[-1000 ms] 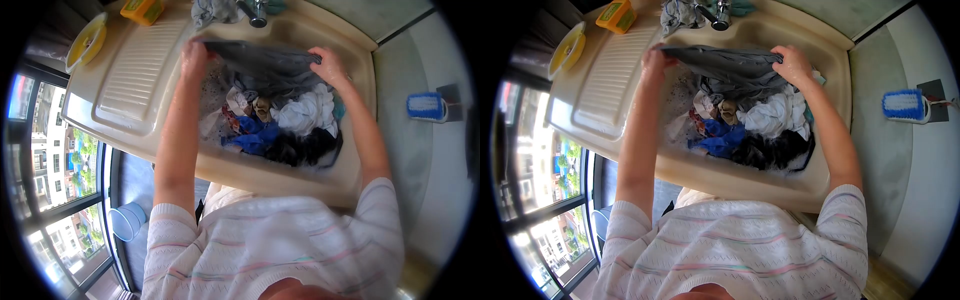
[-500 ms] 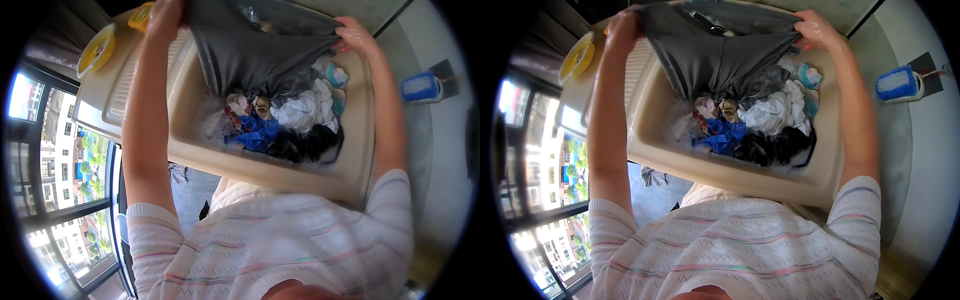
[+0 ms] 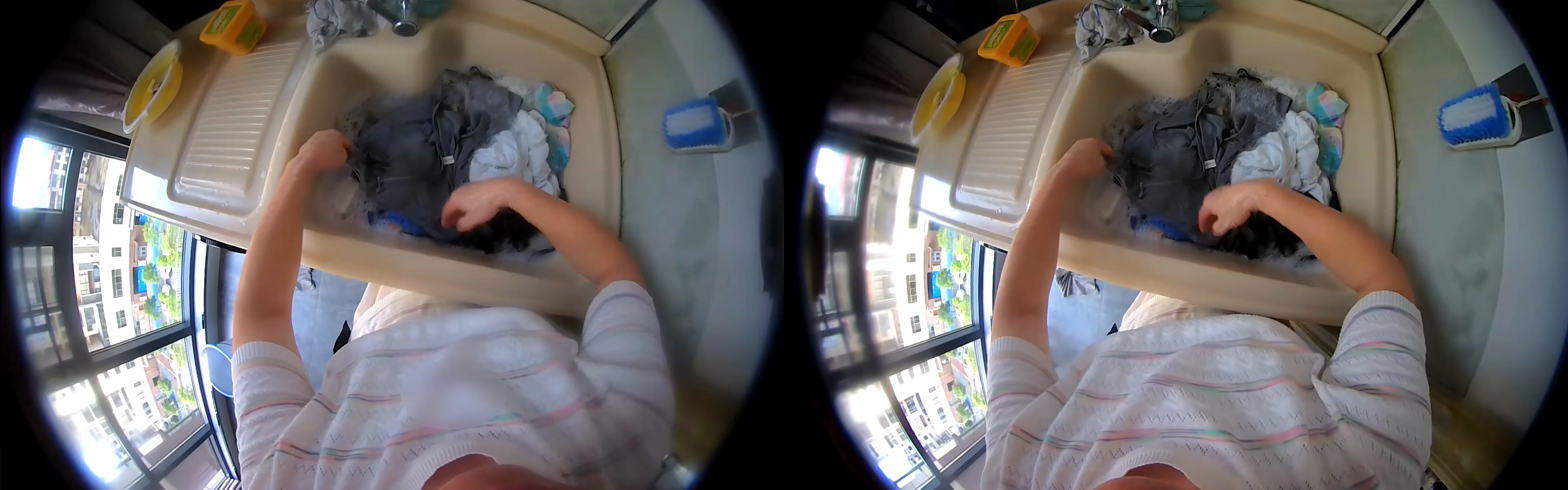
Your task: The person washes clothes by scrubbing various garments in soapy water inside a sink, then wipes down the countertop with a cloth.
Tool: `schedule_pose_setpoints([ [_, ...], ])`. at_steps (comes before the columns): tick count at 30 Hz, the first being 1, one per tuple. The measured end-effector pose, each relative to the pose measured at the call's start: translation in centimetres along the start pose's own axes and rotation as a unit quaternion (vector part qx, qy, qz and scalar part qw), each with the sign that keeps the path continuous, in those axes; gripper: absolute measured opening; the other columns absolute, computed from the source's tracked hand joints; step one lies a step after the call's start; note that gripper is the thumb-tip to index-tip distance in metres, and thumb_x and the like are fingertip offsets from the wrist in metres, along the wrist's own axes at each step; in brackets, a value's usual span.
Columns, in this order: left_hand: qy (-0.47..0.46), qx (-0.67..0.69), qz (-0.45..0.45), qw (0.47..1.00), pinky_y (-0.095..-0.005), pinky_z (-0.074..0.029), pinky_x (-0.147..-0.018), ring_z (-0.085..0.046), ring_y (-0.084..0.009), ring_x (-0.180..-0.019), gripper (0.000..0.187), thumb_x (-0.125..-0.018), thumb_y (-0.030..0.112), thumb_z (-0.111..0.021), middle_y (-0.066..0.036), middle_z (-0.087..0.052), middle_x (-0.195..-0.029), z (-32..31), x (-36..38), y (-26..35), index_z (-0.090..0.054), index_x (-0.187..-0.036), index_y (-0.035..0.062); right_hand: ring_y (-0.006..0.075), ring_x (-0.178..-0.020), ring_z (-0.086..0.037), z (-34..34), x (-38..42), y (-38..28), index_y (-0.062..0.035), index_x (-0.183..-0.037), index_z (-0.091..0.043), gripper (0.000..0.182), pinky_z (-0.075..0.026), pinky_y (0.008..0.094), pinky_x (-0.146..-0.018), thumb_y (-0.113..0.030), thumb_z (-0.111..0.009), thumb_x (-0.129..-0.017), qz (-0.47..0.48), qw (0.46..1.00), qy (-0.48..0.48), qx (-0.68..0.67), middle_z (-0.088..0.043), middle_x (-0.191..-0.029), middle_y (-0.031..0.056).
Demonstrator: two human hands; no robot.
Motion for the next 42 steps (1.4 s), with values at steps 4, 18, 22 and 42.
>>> schedule_pose_setpoints([
  [4,-0.011,-0.049,0.151,0.987,-0.0367,-0.046,-0.075,-0.058,-0.0277,-0.086,0.022,-0.069,0.015,-0.051,-0.014,-0.061,-0.089,1.6,-0.1,5.8,-0.064,-0.086,0.0116,0.0243,-0.076,-0.06,8.9,0.4,0.9,-0.0059,-0.082,-0.063,0.019,-0.047,0.034,-0.068,-0.017,-0.053,-0.07,-0.029,0.943,0.332,-0.014,-0.063,-0.08,0.0111],
  [18,-0.171,0.083,0.072,0.979,-0.0372,-0.045,-0.081,-0.054,-0.0274,-0.098,0.034,-0.062,0.019,-0.06,-0.011,-0.059,-0.099,-4.4,1.0,8.6,-0.061,-0.095,0.0121,0.0316,-0.102,-0.051,15.9,-3.0,14.4,-0.0036,-0.098,-0.059,0.03,-0.043,0.0384,-0.082,-0.023,-0.055,-0.075,-0.417,0.788,0.448,-0.06,-0.056,-0.105,0.0163],
  [22,-0.257,-0.006,0.094,0.962,-0.0358,-0.044,-0.081,-0.054,-0.0259,-0.096,0.033,-0.061,0.024,-0.063,-0.009,-0.06,-0.096,-4.5,0.9,8.6,-0.061,-0.092,0.0111,0.0311,-0.092,-0.056,18.1,-0.3,13.8,-0.0116,-0.093,-0.062,0.026,-0.044,0.0384,-0.08,-0.023,-0.056,-0.071,-0.357,0.724,0.589,-0.04,-0.06,-0.098,0.0111],
  [42,-0.163,-0.085,-0.042,0.982,-0.0385,-0.045,-0.071,-0.056,-0.0276,-0.084,0.026,-0.069,0.02,-0.059,-0.008,-0.057,-0.085,3.5,5.8,13.7,-0.06,-0.093,0.0108,0.01,-0.046,-0.034,21.5,12.8,8.3,-0.0073,-0.07,-0.051,0.014,-0.03,0.0258,-0.042,-0.019,-0.053,-0.077,-0.011,0.641,0.658,-0.395,-0.04,-0.054,-0.0034],
])
Point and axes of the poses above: each hand's wrist, its own x-axis away from the middle knuckle, its own z-axis out of the back of the hand, y = z × x, the point moved 5 cm from there along -x, towards the middle knuckle
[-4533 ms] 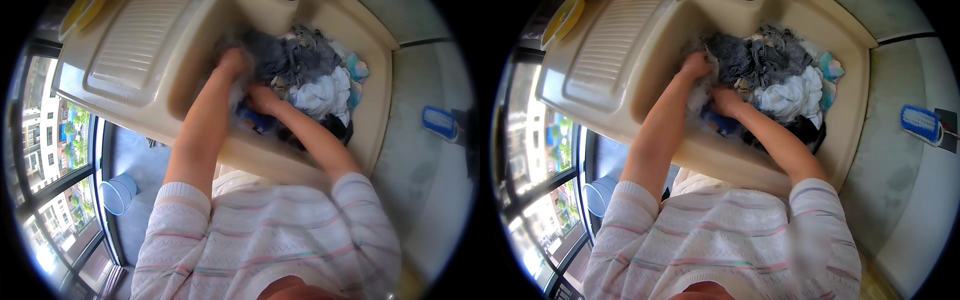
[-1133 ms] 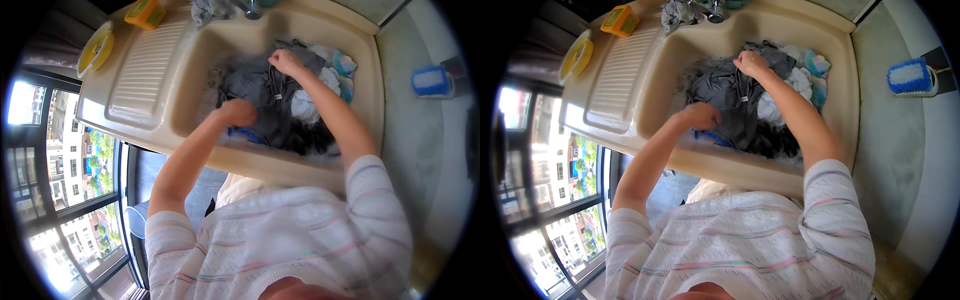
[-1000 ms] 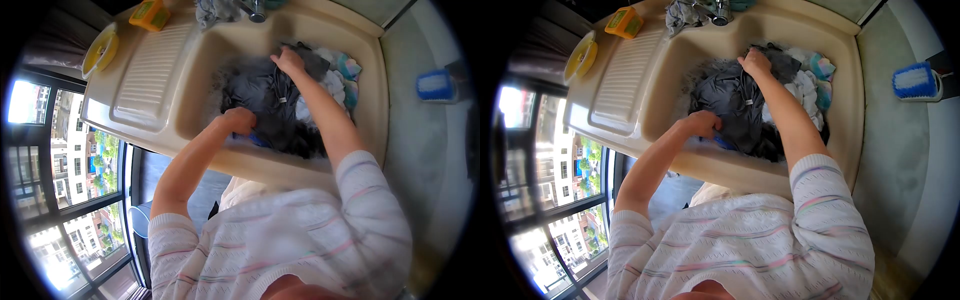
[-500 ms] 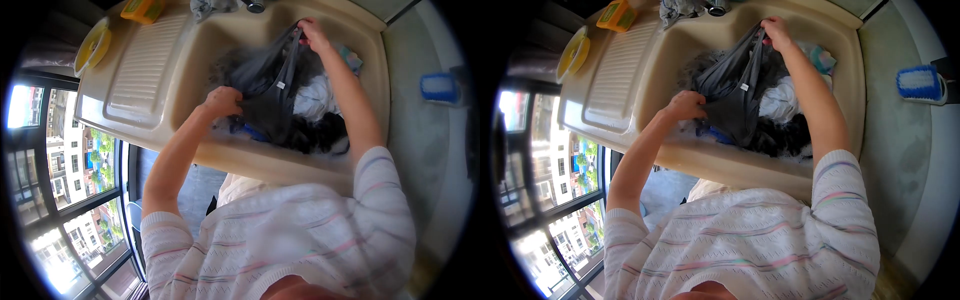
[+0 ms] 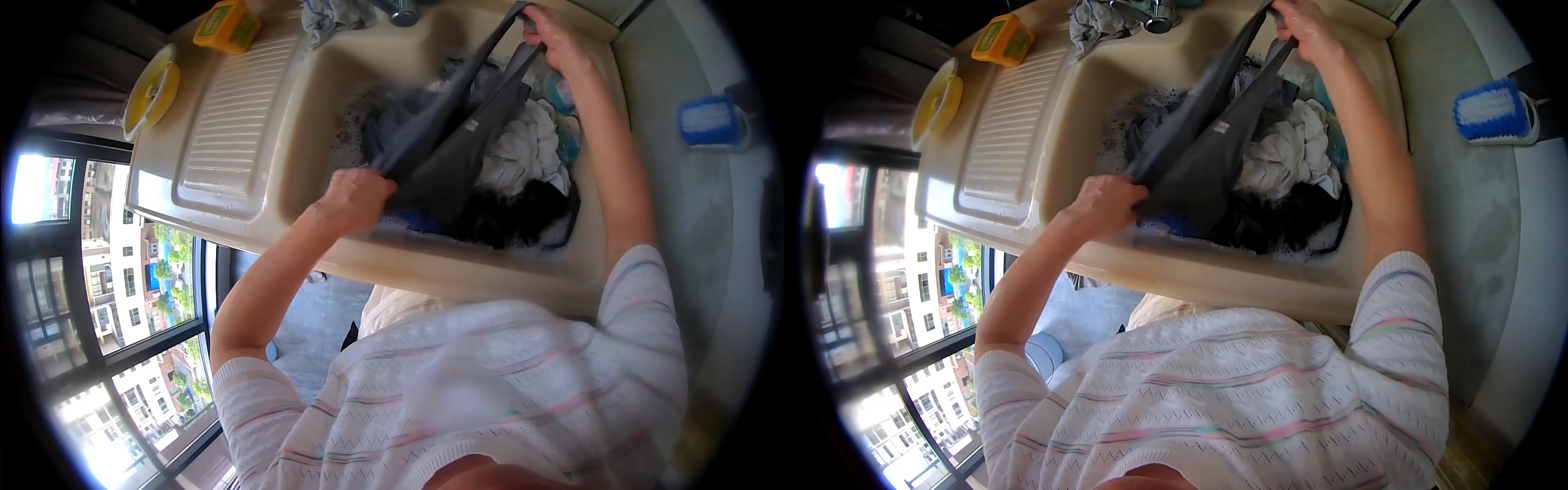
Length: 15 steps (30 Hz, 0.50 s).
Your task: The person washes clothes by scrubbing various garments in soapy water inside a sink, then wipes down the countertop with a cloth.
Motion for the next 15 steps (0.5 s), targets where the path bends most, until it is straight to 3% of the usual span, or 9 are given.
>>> schedule_pose_setpoints([
  [2,0.063,-0.04,0.062,0.995,-0.0374,-0.045,-0.072,-0.055,-0.0243,-0.088,0.021,-0.07,0.017,-0.057,-0.007,-0.055,-0.088,1.1,1.3,-1.7,-0.06,-0.09,0.0125,0.0096,-0.044,-0.034,1.3,0.4,-1.3,-0.0093,-0.067,-0.051,0.011,-0.029,0.027,-0.042,-0.015,-0.05,-0.076,0.006,0.999,-0.016,-0.032,-0.039,-0.052,-0.0031],
  [4,0.158,-0.149,0.052,0.975,-0.0356,-0.045,-0.071,-0.053,-0.0222,-0.089,0.013,-0.07,0.014,-0.056,-0.006,-0.055,-0.085,3.7,2.8,-2.2,-0.06,-0.082,0.0123,0.01,-0.044,-0.033,2.6,0.5,-2.1,-0.0095,-0.066,-0.051,0.012,-0.03,0.0276,-0.042,-0.015,-0.049,-0.077,0.021,0.996,0.025,0.082,-0.039,-0.052,-0.0027],
  [5,0.16,-0.161,0.056,0.972,-0.0351,-0.044,-0.072,-0.052,-0.0206,-0.089,0.016,-0.072,0.013,-0.053,-0.006,-0.055,-0.085,4.8,3.3,-2.9,-0.062,-0.086,0.0141,0.0103,-0.044,-0.033,3.0,0.5,-2.5,-0.0096,-0.065,-0.051,0.013,-0.03,0.0279,-0.042,-0.014,-0.049,-0.077,0.029,0.989,0.043,0.138,-0.039,-0.052,-0.0025],
  [6,0.162,-0.173,0.06,0.97,-0.0347,-0.044,-0.072,-0.052,-0.0189,-0.089,0.02,-0.074,0.012,-0.05,-0.005,-0.054,-0.086,6.1,3.9,-3.6,-0.063,-0.089,0.0159,0.0115,-0.046,-0.038,3.4,0.8,-2.7,-0.0092,-0.064,-0.053,0.016,-0.033,0.0287,-0.044,-0.016,-0.048,-0.078,0.002,0.992,0.074,0.102,-0.043,-0.053,-0.0008],
  [9,0.194,-0.243,0.103,0.945,-0.0371,-0.044,-0.074,-0.052,-0.02,-0.09,0.011,-0.075,0.016,-0.053,-0.006,-0.055,-0.085,10.9,6.3,-4.6,-0.062,-0.08,0.0115,0.0137,-0.048,-0.045,3.7,1.1,-3.4,-0.0083,-0.066,-0.055,0.015,-0.036,0.0295,-0.043,-0.017,-0.048,-0.077,-0.017,0.994,0.095,-0.05,-0.048,-0.056,0.0017],
  [10,0.236,-0.202,0.139,0.94,-0.0386,-0.044,-0.074,-0.052,-0.0225,-0.087,0.01,-0.074,0.014,-0.055,-0.007,-0.054,-0.083,12.8,7.3,-5.0,-0.061,-0.079,0.0089,0.0142,-0.048,-0.046,3.9,1.0,-3.8,-0.008,-0.069,-0.056,0.014,-0.037,0.0297,-0.043,-0.016,-0.048,-0.077,-0.004,0.997,0.07,-0.022,-0.049,-0.057,0.0028],
  [12,0.371,-0.203,0.124,0.898,-0.0306,-0.044,-0.058,-0.054,-0.0177,-0.06,0.01,-0.073,0.013,-0.06,-0.007,-0.056,-0.071,16.6,9.1,-5.5,-0.057,-0.076,0.004,0.0152,-0.049,-0.05,4.4,0.6,-4.9,-0.0074,-0.073,-0.057,0.013,-0.039,0.03,-0.042,-0.014,-0.047,-0.078,0.024,0.999,0.022,0.031,-0.052,-0.06,0.005],
  [15,0.427,0.001,0.113,0.897,-0.025,-0.042,-0.053,-0.05,-0.0109,-0.055,0.017,-0.074,0.013,-0.061,-0.006,-0.059,-0.074,20.3,8.8,-6.2,-0.059,-0.088,0.0023,0.0162,-0.047,-0.049,-0.7,3.3,-7.5,-0.0057,-0.076,-0.057,0.011,-0.041,0.0302,-0.041,-0.01,-0.046,-0.077,-0.01,1.0,-0.028,0.008,-0.053,-0.061,0.0057],
])
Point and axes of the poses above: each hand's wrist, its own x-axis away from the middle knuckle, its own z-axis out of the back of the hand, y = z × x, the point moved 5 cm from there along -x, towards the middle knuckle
